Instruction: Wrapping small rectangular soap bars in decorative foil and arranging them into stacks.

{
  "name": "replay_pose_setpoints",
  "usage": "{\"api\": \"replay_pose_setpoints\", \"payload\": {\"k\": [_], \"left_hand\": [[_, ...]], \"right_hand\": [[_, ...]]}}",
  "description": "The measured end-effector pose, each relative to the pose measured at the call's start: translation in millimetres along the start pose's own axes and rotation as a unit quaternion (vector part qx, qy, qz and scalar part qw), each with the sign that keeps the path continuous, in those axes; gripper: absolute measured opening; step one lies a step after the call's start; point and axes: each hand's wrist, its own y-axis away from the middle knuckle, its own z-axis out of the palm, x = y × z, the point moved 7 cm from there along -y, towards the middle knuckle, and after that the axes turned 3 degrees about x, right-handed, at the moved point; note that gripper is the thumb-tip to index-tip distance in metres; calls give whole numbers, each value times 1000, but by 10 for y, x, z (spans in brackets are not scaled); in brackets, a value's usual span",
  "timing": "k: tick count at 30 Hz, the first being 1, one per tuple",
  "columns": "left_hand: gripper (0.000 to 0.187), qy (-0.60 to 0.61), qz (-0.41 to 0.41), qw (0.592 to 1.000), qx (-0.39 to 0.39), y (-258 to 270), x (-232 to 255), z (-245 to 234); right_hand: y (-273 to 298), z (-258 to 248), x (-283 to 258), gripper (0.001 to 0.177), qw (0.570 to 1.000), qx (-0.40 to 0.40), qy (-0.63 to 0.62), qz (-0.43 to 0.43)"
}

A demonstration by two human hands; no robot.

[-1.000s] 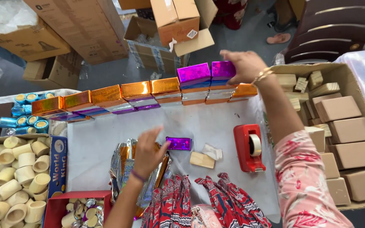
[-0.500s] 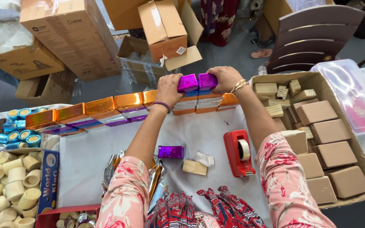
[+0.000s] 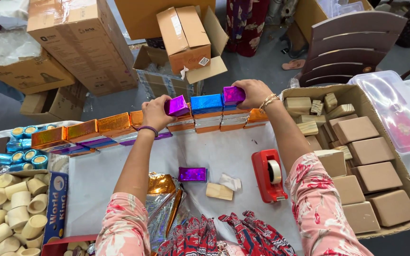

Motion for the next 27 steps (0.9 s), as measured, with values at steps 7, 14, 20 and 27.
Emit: {"api": "replay_pose_setpoints", "payload": {"k": [7,14,20,27], "left_hand": [[61,-49,-22,998,-29,-27,-30,124],[60,-18,33,999,14,-18,57,49],[67,-39,7,998,-40,-40,4,143],[67,-43,11,998,-33,-17,-20,185]], "right_hand": [[1,-32,-31,71,1000,-14,9,13],[220,-444,229,72,991,110,-54,62],[674,-500,565,73,959,-4,240,148],[641,641,1225,71,946,-71,277,154]]}}
